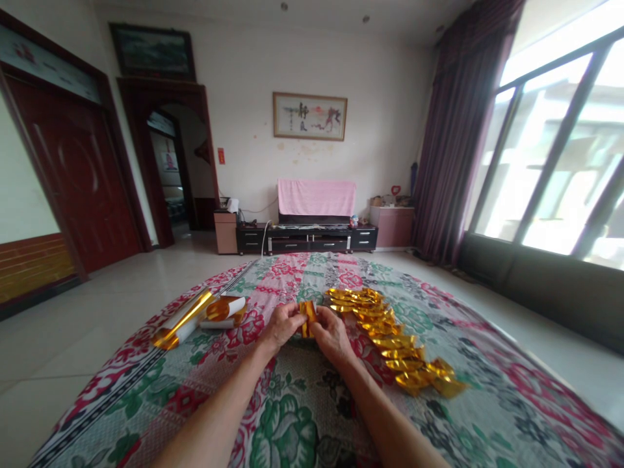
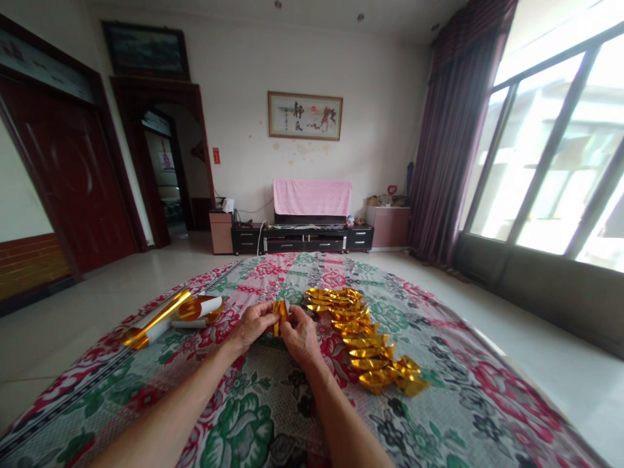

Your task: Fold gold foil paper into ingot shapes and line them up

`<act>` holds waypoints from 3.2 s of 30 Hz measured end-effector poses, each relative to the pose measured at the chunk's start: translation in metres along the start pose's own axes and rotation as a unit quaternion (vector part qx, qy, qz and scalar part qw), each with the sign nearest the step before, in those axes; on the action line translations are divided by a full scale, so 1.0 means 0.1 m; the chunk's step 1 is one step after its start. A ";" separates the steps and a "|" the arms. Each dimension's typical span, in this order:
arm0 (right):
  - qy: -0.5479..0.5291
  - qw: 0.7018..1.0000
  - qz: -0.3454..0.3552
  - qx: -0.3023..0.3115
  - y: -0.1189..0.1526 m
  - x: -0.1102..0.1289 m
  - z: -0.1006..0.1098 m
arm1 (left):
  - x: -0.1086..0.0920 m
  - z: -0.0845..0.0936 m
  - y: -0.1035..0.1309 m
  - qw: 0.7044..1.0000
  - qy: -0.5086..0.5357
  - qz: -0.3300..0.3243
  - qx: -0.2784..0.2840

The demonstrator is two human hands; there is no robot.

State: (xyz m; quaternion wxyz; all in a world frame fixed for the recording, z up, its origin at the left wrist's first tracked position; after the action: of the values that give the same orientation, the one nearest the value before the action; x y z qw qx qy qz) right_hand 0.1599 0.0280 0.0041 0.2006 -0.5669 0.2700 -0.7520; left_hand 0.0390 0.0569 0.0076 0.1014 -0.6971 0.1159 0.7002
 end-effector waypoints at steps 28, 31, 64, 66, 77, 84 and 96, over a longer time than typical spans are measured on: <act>-0.057 0.995 -0.074 -0.037 -0.07 -0.01 0.07 | -0.02 0.03 0.00 0.969 -0.238 -0.073 -0.006; -0.044 0.997 -0.061 -0.026 -0.06 -0.01 0.06 | -0.03 0.04 0.01 0.970 -0.234 -0.071 0.000; -0.056 0.997 -0.051 -0.035 -0.08 0.00 0.05 | -0.11 -0.03 0.03 0.966 -0.251 -0.063 0.003; -0.035 0.998 -0.044 -0.041 -0.08 -0.02 0.06 | -0.12 -0.04 0.04 0.967 -0.247 -0.061 0.006; -0.068 0.993 -0.071 -0.061 -0.11 0.01 0.10 | -0.13 0.01 0.14 0.982 -0.141 0.060 0.114; -0.113 0.986 -0.103 -0.074 -0.11 0.01 0.09 | -0.12 0.03 0.15 0.981 -0.121 0.077 0.133; -0.094 0.986 -0.122 -0.069 -0.09 0.04 0.10 | -0.09 0.04 0.13 0.980 -0.125 0.094 0.125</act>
State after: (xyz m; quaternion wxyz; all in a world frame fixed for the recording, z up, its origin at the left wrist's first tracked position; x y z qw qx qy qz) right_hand 0.1680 0.0304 0.0148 0.0922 -0.6765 0.2299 -0.6936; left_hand 0.0316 0.0458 0.0170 0.1351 -0.5721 0.2534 0.7682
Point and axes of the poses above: each hand's wrist, its own y-axis away from the middle knuckle, its own z-axis out of the back of the hand, x = y × z, the point moved 4 cm from there along -y, towards the middle knuckle, and after that the axes turned 11 degrees about z, right-handed, at the moved point
